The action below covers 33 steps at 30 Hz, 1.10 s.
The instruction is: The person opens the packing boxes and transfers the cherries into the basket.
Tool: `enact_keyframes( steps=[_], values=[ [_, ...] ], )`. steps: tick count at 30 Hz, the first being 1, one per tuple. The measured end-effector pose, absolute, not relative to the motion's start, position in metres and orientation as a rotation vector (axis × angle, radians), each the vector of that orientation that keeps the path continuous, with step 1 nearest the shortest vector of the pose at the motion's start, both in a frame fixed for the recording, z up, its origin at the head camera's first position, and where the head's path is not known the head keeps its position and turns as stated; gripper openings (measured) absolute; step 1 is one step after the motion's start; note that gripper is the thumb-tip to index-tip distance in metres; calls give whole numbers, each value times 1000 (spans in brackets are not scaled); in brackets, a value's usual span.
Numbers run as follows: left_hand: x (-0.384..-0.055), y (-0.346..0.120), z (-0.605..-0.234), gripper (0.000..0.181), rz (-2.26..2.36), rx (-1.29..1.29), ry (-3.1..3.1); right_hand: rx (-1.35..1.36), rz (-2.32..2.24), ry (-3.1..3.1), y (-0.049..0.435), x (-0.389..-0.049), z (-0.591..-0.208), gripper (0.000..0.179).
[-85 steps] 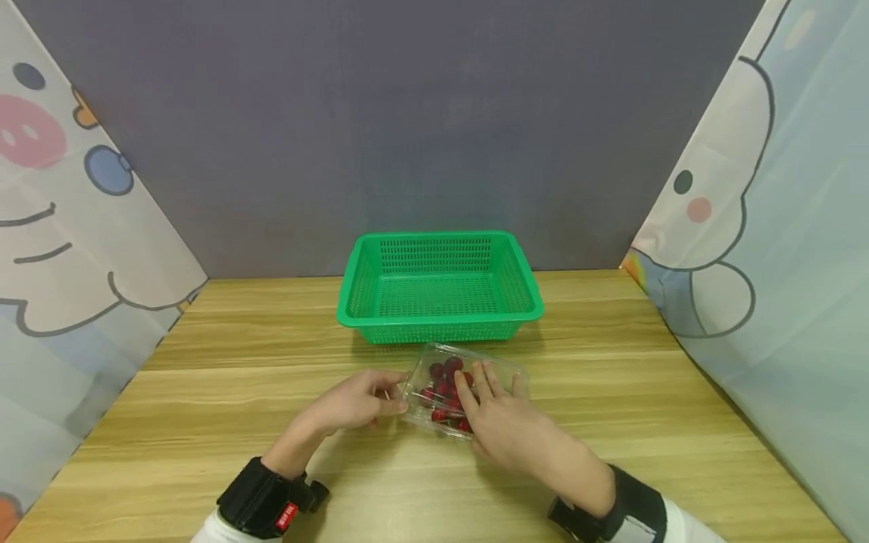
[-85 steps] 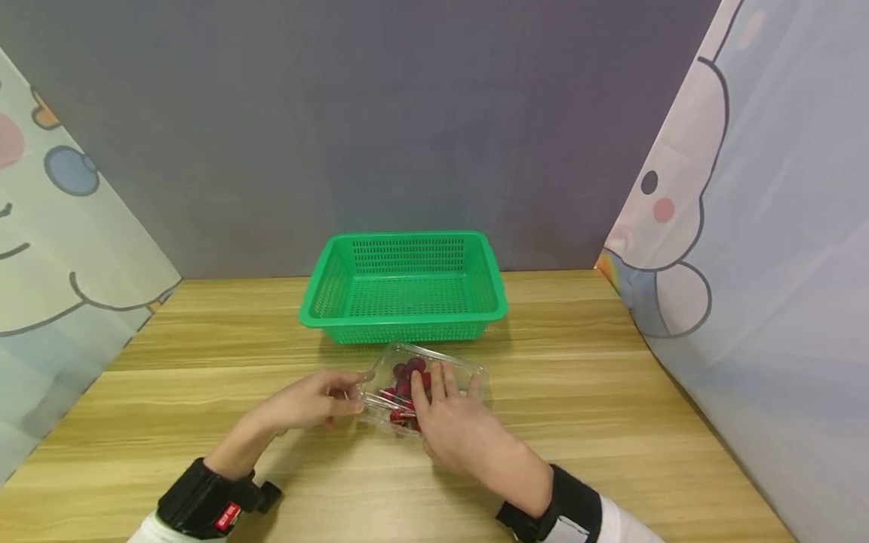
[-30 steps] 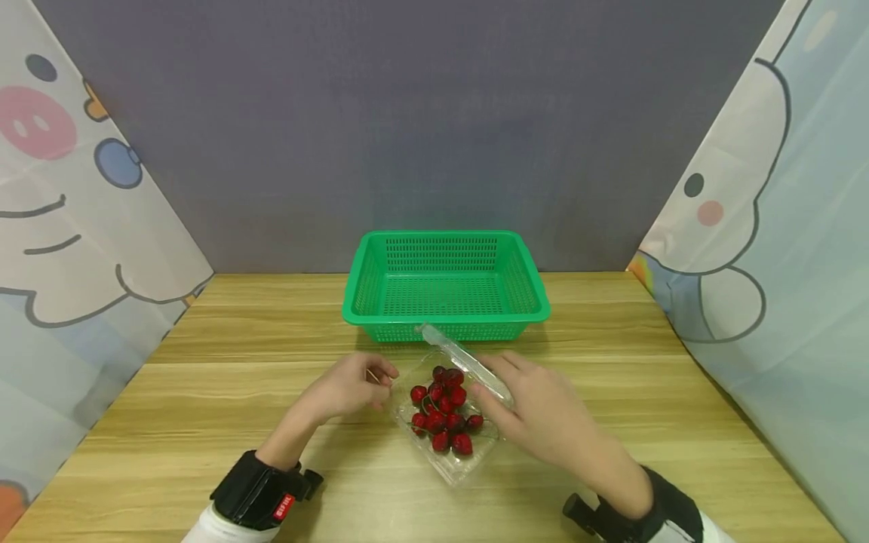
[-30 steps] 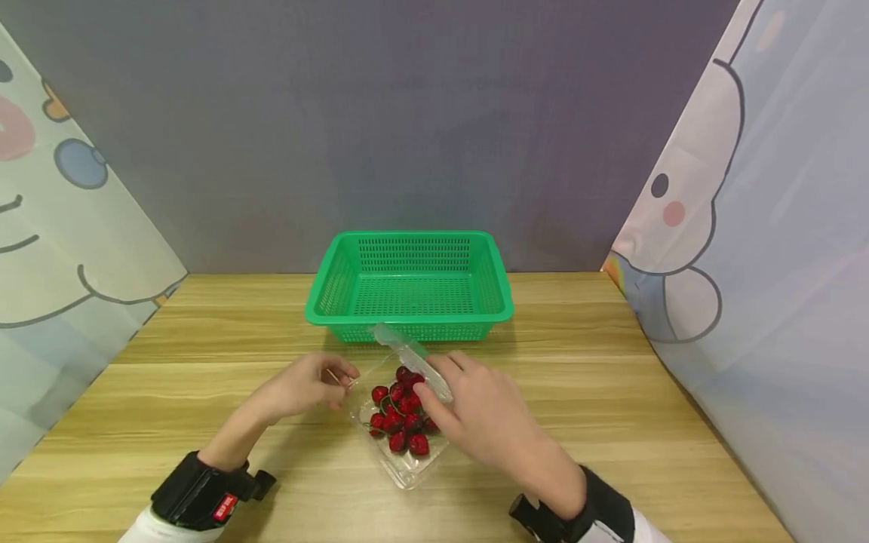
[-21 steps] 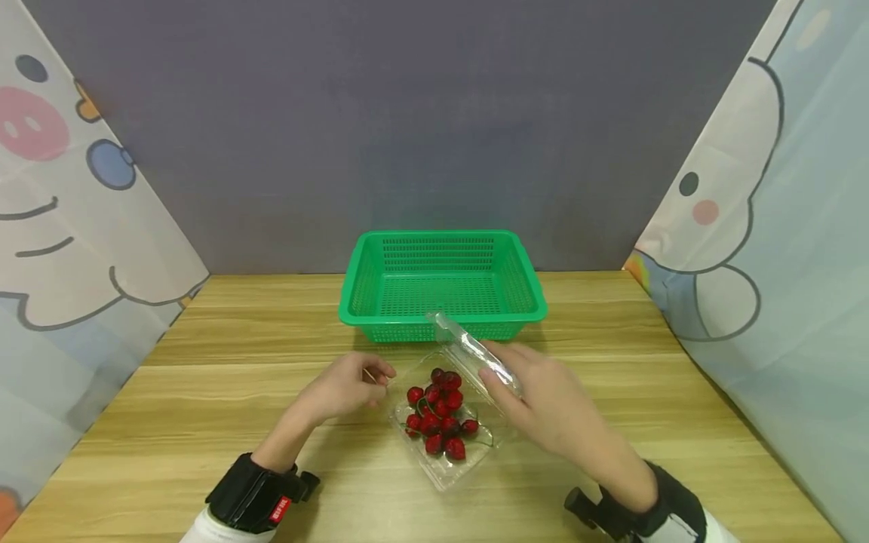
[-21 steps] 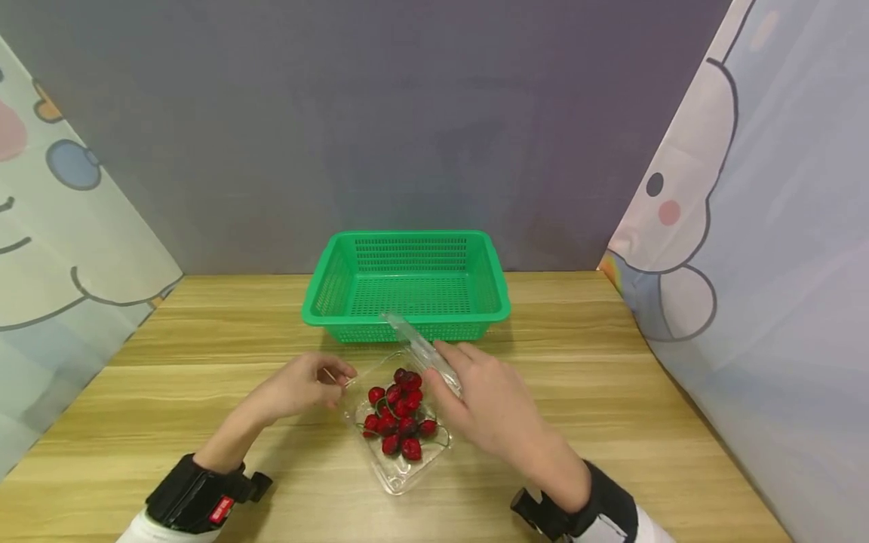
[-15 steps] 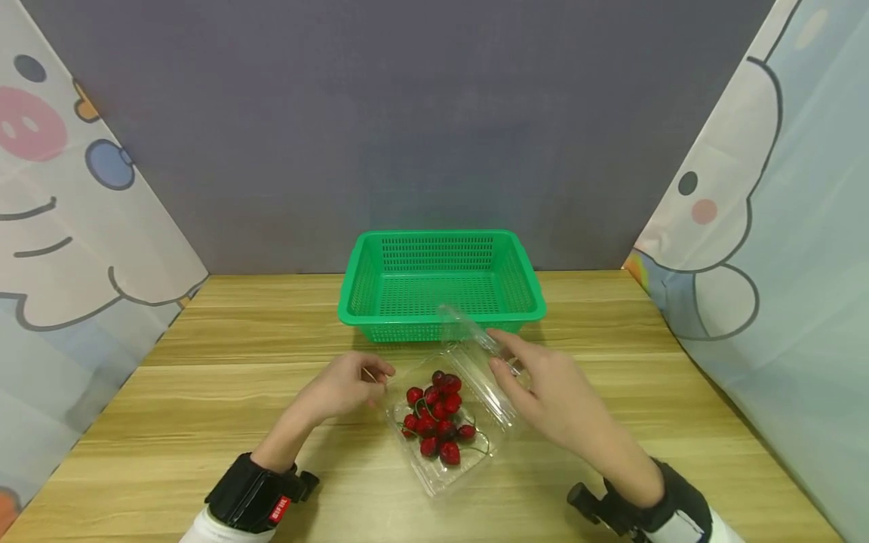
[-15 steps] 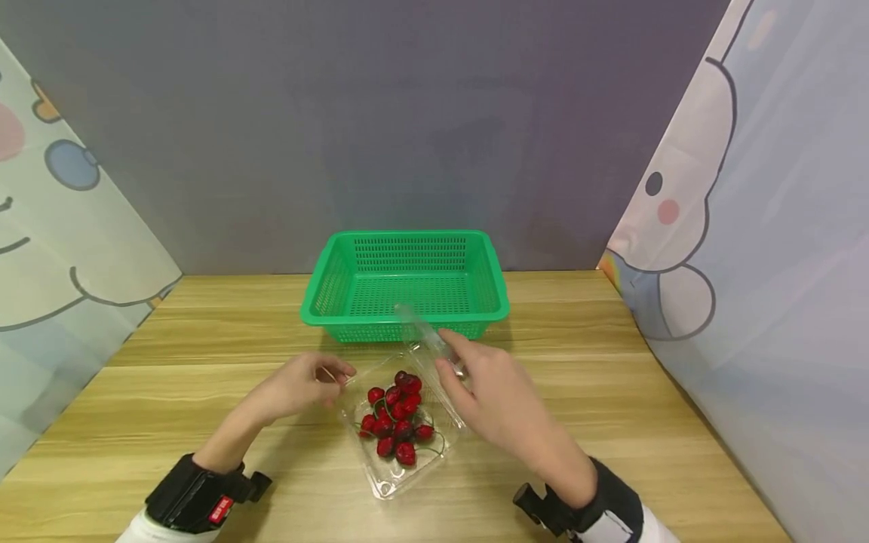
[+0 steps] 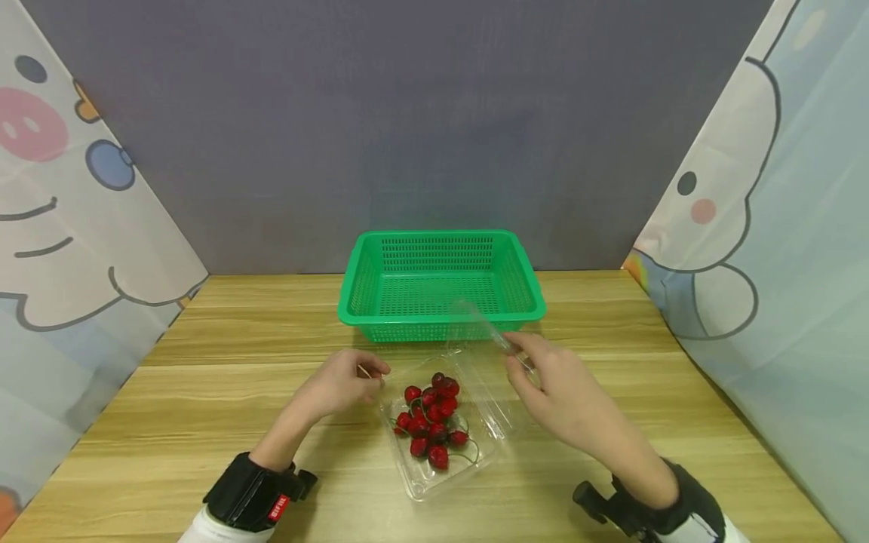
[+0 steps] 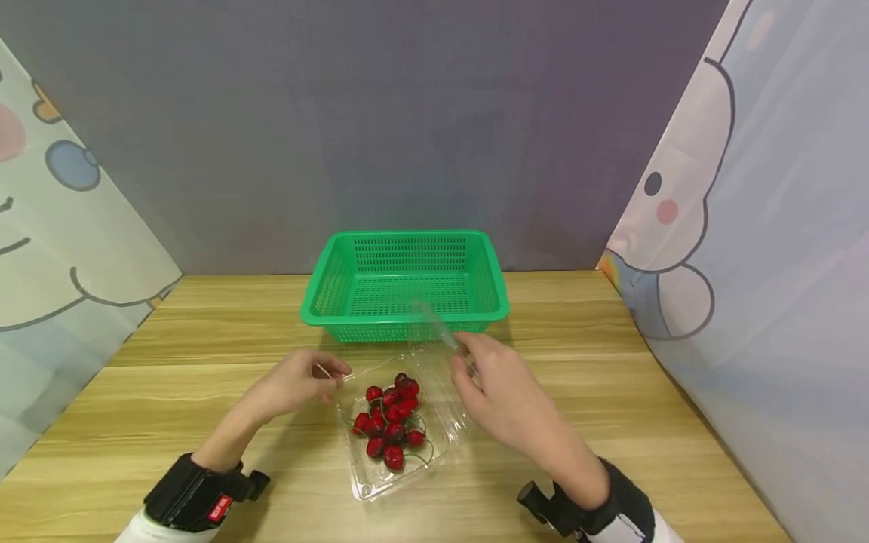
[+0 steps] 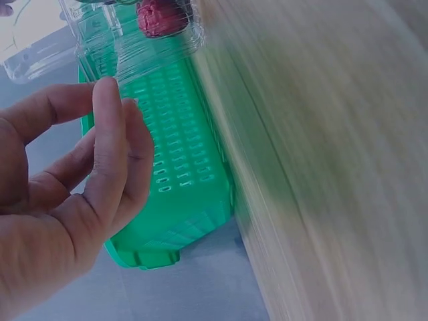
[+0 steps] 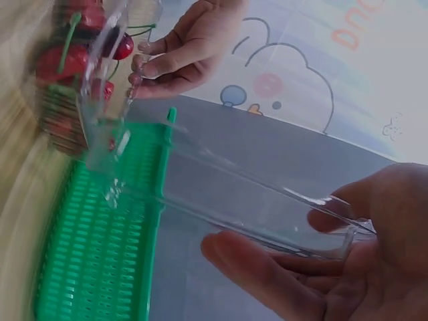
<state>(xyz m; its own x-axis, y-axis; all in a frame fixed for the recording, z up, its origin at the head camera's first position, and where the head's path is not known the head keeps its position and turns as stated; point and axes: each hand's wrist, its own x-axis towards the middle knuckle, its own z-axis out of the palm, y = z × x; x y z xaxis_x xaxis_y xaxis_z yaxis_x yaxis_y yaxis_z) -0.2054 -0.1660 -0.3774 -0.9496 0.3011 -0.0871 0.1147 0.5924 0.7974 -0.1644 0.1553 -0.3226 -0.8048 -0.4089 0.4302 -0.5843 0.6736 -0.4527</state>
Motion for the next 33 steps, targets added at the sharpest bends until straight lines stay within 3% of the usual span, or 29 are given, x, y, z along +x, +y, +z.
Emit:
enact_keyframes(
  steps=[11, 17, 23, 33],
  values=[
    [-207, -167, -379, 19, 1243, 301, 2706, 773, 665, -2722, 168, -162, -315, 41],
    [-208, -168, -378, 20, 1201, 287, 2733, 774, 698, -2741, 169, -164, -315, 26],
    [-207, -170, -376, 29, 1203, 342, 2688, 732, 681, -2779, 171, -162, -311, 35],
    [-207, -171, -375, 42, 1204, 489, 2667, 682, 581, -2803, 178, -162, -308, 28]
  ],
)
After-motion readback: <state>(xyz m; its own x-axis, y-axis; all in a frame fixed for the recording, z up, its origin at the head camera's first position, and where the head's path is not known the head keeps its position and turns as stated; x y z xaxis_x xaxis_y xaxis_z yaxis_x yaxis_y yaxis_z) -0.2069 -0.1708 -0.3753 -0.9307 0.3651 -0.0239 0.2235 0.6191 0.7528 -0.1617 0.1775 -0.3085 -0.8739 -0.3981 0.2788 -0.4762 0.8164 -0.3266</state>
